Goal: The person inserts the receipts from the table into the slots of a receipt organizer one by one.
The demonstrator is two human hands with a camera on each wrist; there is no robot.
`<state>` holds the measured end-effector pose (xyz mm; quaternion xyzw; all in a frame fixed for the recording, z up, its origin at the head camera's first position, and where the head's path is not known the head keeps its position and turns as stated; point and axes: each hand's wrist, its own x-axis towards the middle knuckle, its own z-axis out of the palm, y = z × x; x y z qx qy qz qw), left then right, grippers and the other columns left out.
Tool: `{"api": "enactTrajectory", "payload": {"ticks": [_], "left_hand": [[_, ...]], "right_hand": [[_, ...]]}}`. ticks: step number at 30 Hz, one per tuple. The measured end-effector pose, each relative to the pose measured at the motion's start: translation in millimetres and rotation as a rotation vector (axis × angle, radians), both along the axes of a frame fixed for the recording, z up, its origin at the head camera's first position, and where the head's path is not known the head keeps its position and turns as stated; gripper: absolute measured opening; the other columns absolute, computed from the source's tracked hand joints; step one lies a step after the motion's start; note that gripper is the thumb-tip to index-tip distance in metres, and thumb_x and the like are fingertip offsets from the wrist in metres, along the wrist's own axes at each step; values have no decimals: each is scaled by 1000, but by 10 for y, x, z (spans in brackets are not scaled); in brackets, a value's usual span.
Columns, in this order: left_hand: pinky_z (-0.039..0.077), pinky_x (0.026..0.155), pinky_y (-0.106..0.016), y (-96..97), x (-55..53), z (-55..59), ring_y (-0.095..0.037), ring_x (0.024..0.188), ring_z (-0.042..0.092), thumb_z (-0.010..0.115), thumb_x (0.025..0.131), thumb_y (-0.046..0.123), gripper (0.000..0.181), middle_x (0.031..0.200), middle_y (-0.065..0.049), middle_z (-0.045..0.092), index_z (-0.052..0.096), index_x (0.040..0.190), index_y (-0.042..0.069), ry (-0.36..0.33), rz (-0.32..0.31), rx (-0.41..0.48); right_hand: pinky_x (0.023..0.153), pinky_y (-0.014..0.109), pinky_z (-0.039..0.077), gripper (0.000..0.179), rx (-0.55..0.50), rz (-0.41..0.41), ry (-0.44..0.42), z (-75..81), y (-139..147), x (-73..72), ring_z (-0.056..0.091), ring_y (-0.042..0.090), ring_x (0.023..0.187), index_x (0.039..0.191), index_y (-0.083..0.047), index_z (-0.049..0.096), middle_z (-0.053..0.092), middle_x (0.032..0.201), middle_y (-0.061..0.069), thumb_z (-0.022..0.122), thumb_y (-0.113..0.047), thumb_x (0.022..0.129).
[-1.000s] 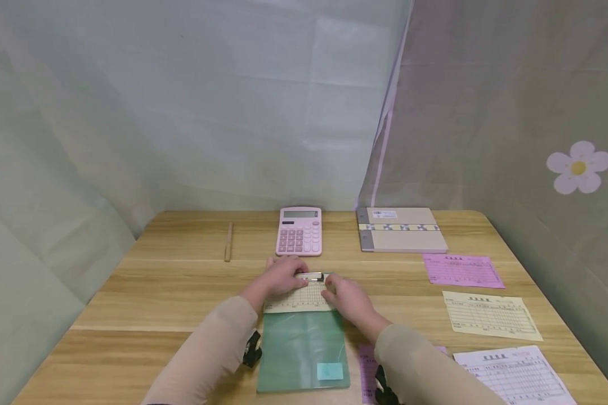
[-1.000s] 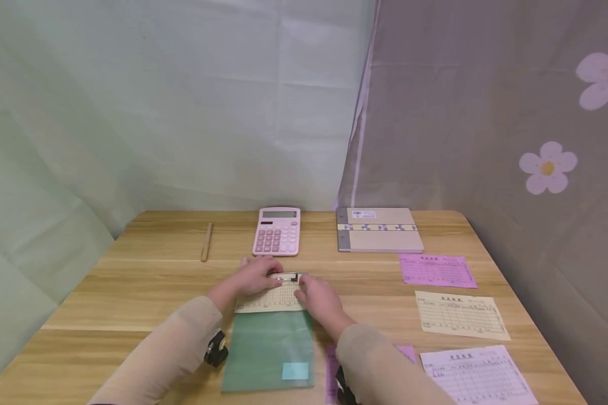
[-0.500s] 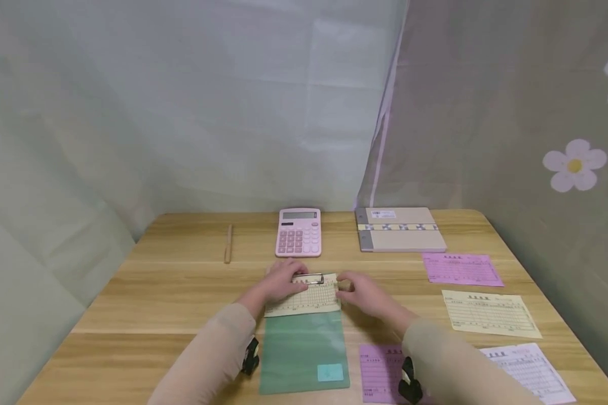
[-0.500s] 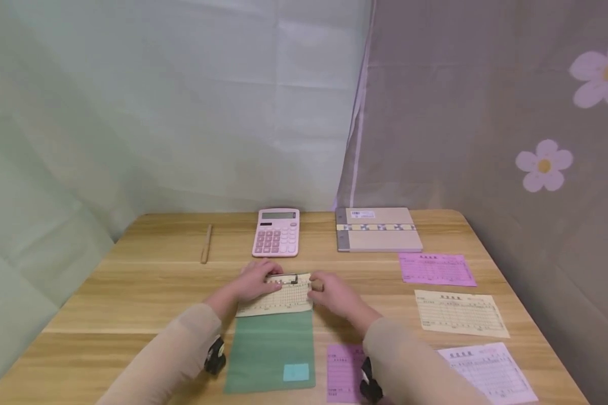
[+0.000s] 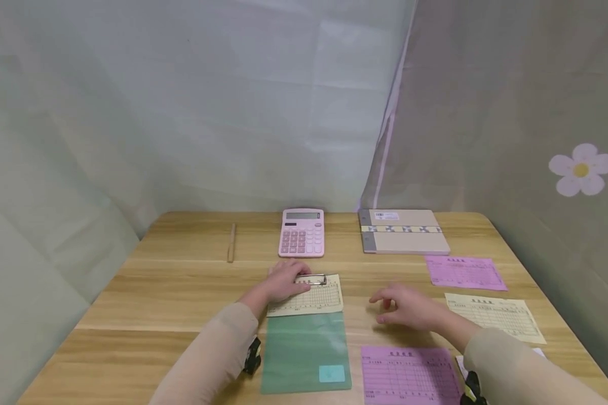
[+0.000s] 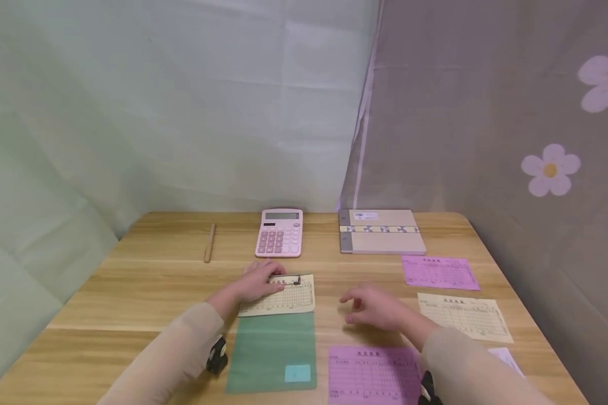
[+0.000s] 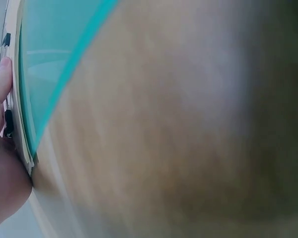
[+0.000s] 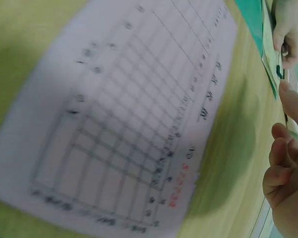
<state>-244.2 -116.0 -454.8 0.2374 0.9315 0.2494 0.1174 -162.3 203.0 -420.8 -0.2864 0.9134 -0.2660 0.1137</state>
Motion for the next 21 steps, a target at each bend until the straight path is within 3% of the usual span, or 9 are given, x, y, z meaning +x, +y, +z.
{"api": "enactTrajectory", "payload": {"ticks": [21], "left_hand": [[22, 99, -53, -1, -22, -46, -22, 114, 38, 63, 87, 42, 32, 123, 3, 49, 55, 114, 26, 9, -8, -23]], "right_hand": [[80, 27, 45, 28, -9, 155, -113, -80, 604, 399, 52, 3, 93, 107, -30, 69, 54, 102, -18, 68, -43, 82]]}}
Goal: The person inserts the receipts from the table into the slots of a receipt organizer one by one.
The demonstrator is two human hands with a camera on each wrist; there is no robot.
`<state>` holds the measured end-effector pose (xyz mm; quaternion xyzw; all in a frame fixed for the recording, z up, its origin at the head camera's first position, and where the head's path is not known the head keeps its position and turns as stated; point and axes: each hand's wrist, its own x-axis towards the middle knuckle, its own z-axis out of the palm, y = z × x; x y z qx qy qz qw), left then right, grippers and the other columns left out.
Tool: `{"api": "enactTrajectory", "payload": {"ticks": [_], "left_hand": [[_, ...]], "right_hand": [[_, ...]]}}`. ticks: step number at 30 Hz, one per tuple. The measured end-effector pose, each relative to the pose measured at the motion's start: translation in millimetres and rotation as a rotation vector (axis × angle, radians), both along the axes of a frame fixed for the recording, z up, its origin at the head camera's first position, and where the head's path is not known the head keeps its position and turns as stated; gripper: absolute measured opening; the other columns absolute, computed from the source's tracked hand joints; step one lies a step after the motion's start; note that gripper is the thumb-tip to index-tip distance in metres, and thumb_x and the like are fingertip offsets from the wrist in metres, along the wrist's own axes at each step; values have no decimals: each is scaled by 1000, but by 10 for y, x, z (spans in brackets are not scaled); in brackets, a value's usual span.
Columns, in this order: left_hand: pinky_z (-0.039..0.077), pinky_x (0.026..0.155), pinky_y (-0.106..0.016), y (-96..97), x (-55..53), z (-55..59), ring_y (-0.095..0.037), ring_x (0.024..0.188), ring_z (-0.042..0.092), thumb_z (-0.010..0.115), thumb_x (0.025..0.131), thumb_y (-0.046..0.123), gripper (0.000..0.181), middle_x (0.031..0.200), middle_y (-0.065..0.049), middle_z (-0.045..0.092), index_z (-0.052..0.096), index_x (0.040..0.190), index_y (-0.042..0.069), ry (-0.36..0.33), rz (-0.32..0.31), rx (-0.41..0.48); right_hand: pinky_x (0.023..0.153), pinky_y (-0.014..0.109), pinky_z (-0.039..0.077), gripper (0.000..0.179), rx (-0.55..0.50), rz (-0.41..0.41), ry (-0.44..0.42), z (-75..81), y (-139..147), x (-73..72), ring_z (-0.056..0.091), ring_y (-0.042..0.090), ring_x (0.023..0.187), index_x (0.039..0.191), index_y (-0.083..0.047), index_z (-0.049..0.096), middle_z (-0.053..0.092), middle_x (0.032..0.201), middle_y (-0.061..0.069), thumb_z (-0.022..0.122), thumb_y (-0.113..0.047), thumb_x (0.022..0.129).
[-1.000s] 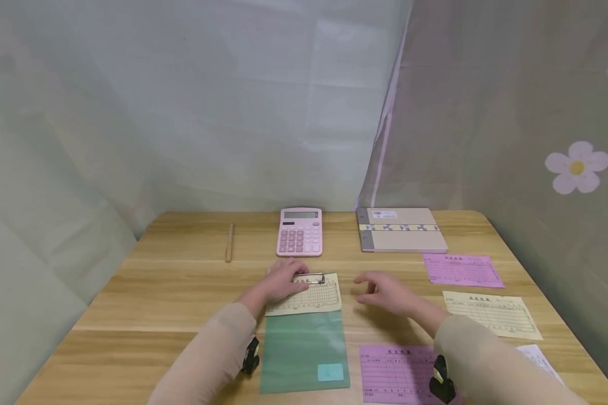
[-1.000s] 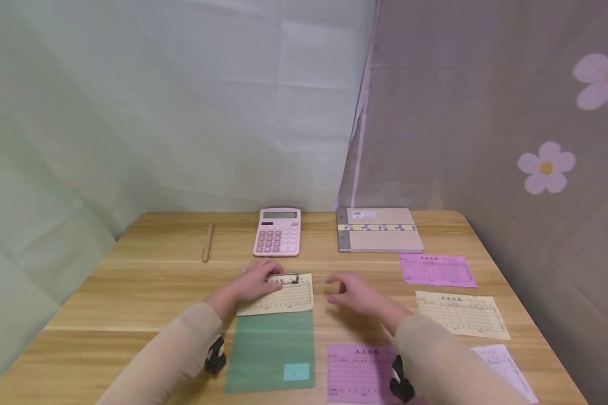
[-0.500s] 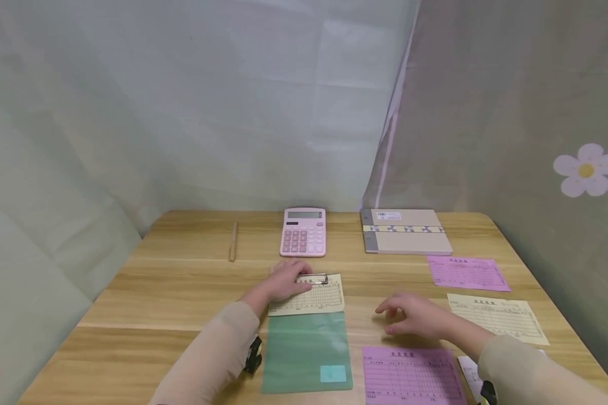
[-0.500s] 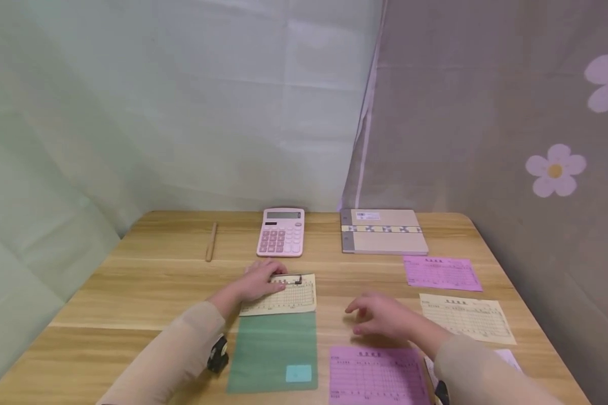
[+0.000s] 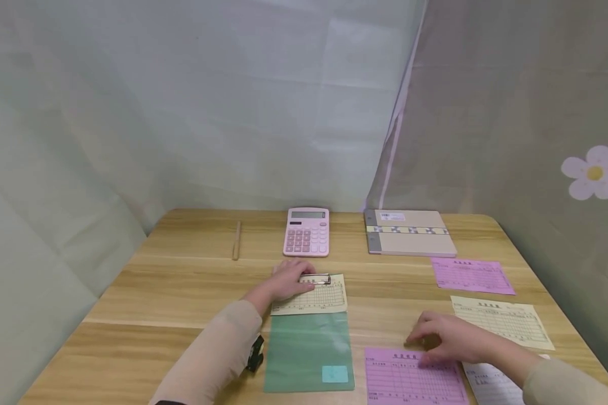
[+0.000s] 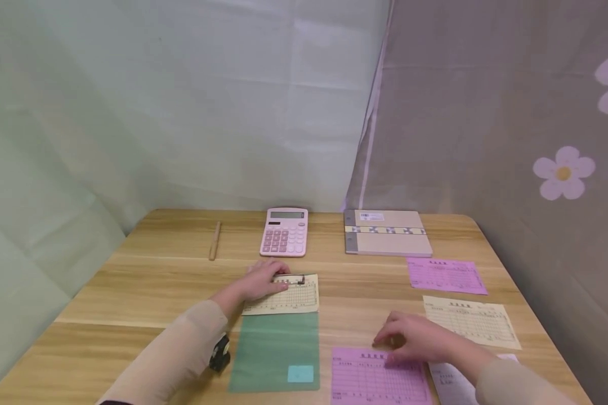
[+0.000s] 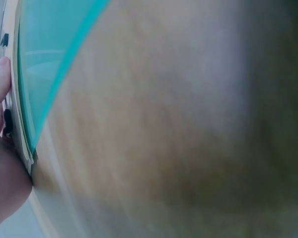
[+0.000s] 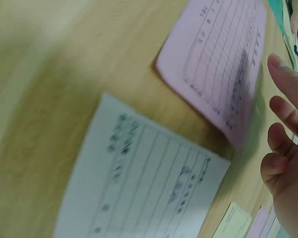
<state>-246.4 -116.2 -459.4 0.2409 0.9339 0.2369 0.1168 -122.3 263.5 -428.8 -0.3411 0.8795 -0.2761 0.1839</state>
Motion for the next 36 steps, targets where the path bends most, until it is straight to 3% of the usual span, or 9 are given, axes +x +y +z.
{"api": "enactTrajectory", "payload": {"ticks": [7, 13, 18, 36], "left_hand": [[23, 98, -52, 9, -8, -6, -22, 114, 38, 62, 87, 42, 34, 123, 2, 49, 55, 116, 26, -5, -3, -10], [24, 97, -50, 5, -9, -25, -22, 114, 38, 62, 87, 42, 34, 125, 2, 48, 54, 116, 26, 4, -4, -14], [23, 98, -52, 2, -13, -34, -23, 117, 37, 62, 87, 43, 35, 127, 2, 47, 54, 117, 26, 5, -2, -16], [26, 95, -47, 8, -5, -20, -21, 114, 37, 61, 88, 43, 35, 127, 2, 46, 53, 117, 26, 12, -4, -36]], "right_hand": [[76, 24, 45, 21, -73, 73, 21, -31, 167, 102, 49, 2, 91, 104, -29, 70, 53, 100, -17, 69, -35, 83], [71, 22, 43, 21, -77, 78, -42, -67, 232, 136, 47, 1, 86, 102, -26, 71, 50, 99, -16, 71, -33, 82], [64, 20, 40, 24, -64, 80, -37, -85, 253, 136, 44, -1, 82, 104, -23, 70, 47, 98, -15, 72, -28, 80], [69, 22, 41, 36, 38, -41, 26, -90, 226, 62, 42, 2, 84, 114, -24, 65, 48, 98, -13, 72, -22, 79]]}}
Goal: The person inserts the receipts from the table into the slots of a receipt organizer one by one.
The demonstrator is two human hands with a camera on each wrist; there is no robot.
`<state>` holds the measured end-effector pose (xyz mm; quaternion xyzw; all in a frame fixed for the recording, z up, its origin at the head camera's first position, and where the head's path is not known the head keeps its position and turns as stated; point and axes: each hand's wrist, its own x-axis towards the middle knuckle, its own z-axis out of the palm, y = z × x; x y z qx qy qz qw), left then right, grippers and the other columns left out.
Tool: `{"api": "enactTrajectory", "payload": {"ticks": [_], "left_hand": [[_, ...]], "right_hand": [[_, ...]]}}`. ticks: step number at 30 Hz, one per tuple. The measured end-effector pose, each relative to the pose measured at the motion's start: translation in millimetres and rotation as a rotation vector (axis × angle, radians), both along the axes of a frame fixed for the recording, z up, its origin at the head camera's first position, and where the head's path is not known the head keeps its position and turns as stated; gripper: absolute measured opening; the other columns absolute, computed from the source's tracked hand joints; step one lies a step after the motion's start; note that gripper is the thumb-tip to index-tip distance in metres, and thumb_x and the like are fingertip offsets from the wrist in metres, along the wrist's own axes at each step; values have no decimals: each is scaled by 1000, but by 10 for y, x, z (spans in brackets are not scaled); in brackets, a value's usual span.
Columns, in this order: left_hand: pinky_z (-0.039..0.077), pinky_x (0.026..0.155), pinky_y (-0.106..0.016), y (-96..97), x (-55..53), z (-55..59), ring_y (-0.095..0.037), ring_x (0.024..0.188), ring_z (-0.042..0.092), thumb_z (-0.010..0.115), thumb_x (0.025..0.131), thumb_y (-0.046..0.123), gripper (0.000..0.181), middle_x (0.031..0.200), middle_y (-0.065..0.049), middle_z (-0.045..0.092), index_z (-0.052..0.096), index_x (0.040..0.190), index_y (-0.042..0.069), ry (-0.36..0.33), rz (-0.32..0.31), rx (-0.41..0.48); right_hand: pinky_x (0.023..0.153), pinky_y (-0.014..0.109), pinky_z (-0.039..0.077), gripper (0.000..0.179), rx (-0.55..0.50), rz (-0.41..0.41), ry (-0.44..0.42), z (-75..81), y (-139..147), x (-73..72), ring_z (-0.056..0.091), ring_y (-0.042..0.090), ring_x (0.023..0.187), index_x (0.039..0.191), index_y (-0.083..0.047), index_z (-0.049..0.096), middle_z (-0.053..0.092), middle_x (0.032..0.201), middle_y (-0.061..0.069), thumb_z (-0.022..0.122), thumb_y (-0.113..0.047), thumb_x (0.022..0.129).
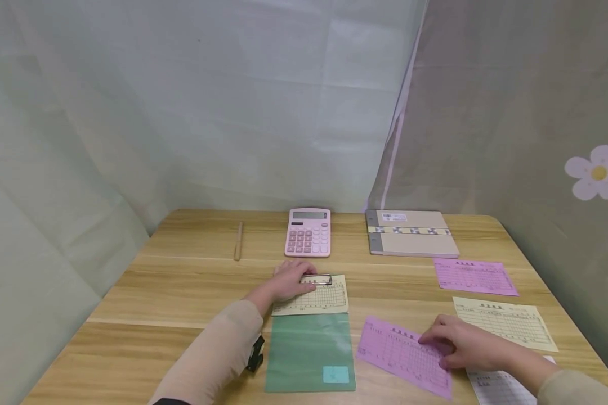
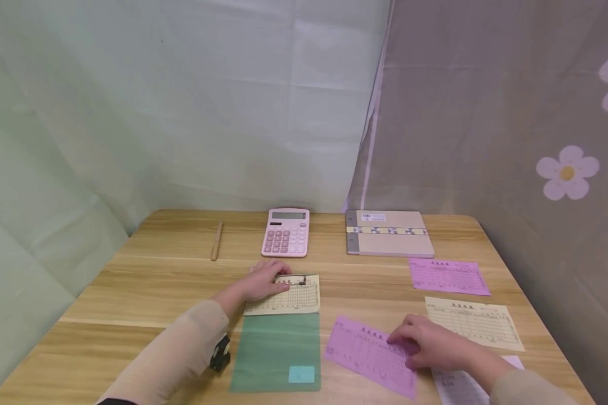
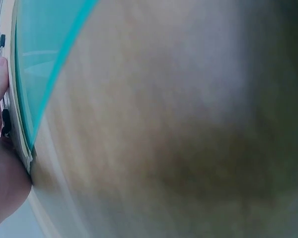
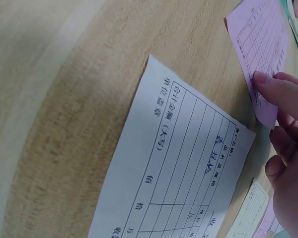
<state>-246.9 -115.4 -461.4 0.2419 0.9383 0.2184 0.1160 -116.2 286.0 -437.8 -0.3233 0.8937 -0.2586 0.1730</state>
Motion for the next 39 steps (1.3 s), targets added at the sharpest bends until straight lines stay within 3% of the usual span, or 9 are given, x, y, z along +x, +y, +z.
{"api": "enactTrajectory", "payload": {"ticks": [12, 20, 28, 34, 39], "left_hand": [[27, 94, -46, 3, 37, 93, -19, 109, 39, 61, 88, 42, 35, 128, 1, 47, 54, 117, 24, 1, -9, 12], [27, 95, -46, -4, 29, 91, -19, 110, 39, 61, 88, 42, 34, 127, 2, 47, 54, 117, 24, 4, -1, 9], [27, 95, -47, -8, 43, 83, -18, 110, 38, 61, 88, 42, 34, 126, 2, 47, 54, 116, 24, -10, -4, 20], [28, 93, -44, -1, 45, 60, -18, 109, 38, 60, 89, 42, 33, 126, 2, 47, 54, 116, 25, -6, -6, 9], [28, 92, -44, 3, 38, 37, -18, 110, 38, 60, 89, 42, 33, 127, 3, 47, 54, 117, 25, -3, -1, 15]], "right_hand": [[72, 23, 44, 33, -20, -92, -21, -9, -28, 0, 45, 4, 84, 112, -20, 64, 46, 99, -4, 69, -12, 80], [79, 27, 48, 27, -50, -172, -22, 58, 4, -61, 54, 5, 95, 109, -22, 64, 61, 107, -5, 68, -16, 83], [78, 26, 49, 25, -96, -250, 0, 81, 47, -182, 57, 8, 98, 105, -21, 68, 65, 107, -3, 59, -5, 87], [75, 26, 49, 22, -122, -245, 70, 52, 35, -276, 58, 8, 93, 101, -17, 70, 67, 103, -1, 60, -3, 87], [77, 29, 49, 21, -91, -304, 139, 52, 15, -321, 58, 10, 92, 101, -18, 70, 65, 102, -3, 59, -5, 89]]}}
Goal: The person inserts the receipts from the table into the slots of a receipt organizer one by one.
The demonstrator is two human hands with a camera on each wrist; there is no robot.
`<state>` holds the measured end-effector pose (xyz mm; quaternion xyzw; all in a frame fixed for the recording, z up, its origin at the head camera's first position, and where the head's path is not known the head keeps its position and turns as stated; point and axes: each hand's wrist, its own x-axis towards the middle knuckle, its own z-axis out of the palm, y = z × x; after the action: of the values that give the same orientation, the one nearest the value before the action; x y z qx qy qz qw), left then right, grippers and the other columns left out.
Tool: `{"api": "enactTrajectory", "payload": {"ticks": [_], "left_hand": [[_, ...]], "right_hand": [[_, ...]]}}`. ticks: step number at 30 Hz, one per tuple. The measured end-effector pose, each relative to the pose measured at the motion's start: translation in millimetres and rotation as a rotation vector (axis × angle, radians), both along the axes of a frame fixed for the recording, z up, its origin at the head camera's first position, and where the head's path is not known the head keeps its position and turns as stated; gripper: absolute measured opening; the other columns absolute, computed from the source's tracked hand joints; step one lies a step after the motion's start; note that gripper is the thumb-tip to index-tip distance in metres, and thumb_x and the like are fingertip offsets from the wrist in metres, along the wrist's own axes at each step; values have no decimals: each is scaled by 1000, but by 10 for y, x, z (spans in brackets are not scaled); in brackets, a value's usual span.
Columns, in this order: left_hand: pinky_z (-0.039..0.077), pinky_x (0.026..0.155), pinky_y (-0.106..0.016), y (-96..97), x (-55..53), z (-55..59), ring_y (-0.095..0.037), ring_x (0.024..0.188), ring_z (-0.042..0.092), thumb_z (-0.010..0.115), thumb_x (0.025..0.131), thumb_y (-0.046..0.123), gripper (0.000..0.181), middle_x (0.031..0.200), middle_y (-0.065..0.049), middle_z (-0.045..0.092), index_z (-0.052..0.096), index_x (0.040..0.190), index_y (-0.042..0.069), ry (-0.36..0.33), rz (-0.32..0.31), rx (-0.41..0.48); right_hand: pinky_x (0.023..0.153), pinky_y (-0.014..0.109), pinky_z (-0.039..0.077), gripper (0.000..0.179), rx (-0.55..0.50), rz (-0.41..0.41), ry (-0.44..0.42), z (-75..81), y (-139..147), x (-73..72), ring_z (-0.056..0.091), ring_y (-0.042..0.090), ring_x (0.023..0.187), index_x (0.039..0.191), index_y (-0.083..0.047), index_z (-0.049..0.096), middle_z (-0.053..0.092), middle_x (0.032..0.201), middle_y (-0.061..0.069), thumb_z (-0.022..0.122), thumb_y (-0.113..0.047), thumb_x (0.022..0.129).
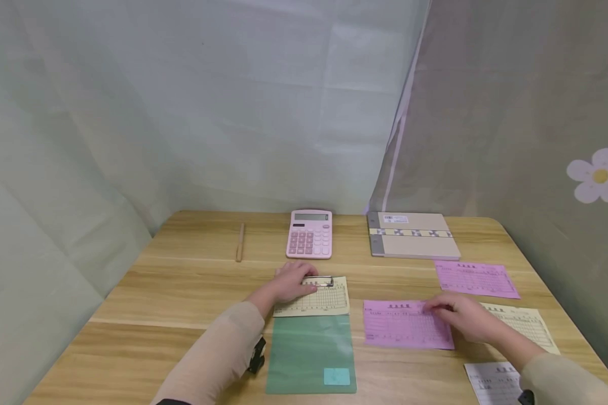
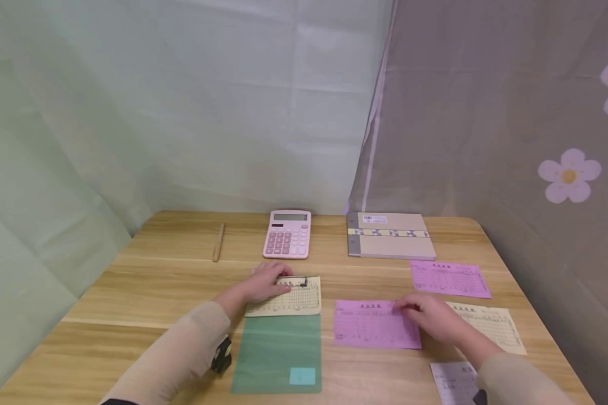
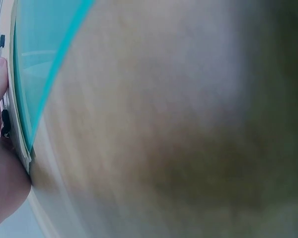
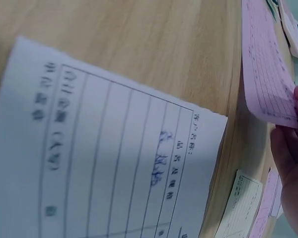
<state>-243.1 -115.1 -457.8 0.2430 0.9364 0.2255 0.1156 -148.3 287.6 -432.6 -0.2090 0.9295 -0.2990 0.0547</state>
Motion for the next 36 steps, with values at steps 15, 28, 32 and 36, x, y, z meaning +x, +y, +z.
{"api": "enactTrajectory", "payload": {"ticks": [15, 28, 32, 36], "left_hand": [[27, 93, -45, 14, 10, 6, -18, 111, 38, 60, 89, 42, 33, 128, 2, 46, 54, 117, 25, 3, -9, 10], [27, 94, -45, -1, 1, 3, -18, 111, 38, 60, 89, 42, 34, 127, 2, 47, 54, 118, 25, 4, -5, -1], [27, 93, -45, -5, 4, 7, -18, 111, 38, 60, 89, 43, 35, 127, 2, 47, 54, 118, 24, 5, -8, -2], [27, 95, -47, -15, -7, -8, -18, 110, 38, 61, 88, 42, 35, 126, 2, 48, 54, 118, 24, 8, -4, 15]], "right_hand": [[63, 25, 42, 30, 28, -121, 98, -10, -151, -201, 47, 15, 78, 115, -6, 63, 57, 98, 0, 65, -8, 85], [61, 27, 39, 32, -43, -95, 76, 351, -241, -301, 46, 16, 76, 120, -9, 61, 57, 92, 1, 62, -9, 89], [59, 27, 36, 33, -89, -88, 48, 470, -282, -314, 43, 18, 74, 122, -12, 61, 51, 84, 2, 63, -11, 89], [63, 28, 37, 33, -125, -63, 35, 530, -363, -346, 44, 19, 77, 122, -13, 60, 53, 88, 2, 63, -12, 89]]}}
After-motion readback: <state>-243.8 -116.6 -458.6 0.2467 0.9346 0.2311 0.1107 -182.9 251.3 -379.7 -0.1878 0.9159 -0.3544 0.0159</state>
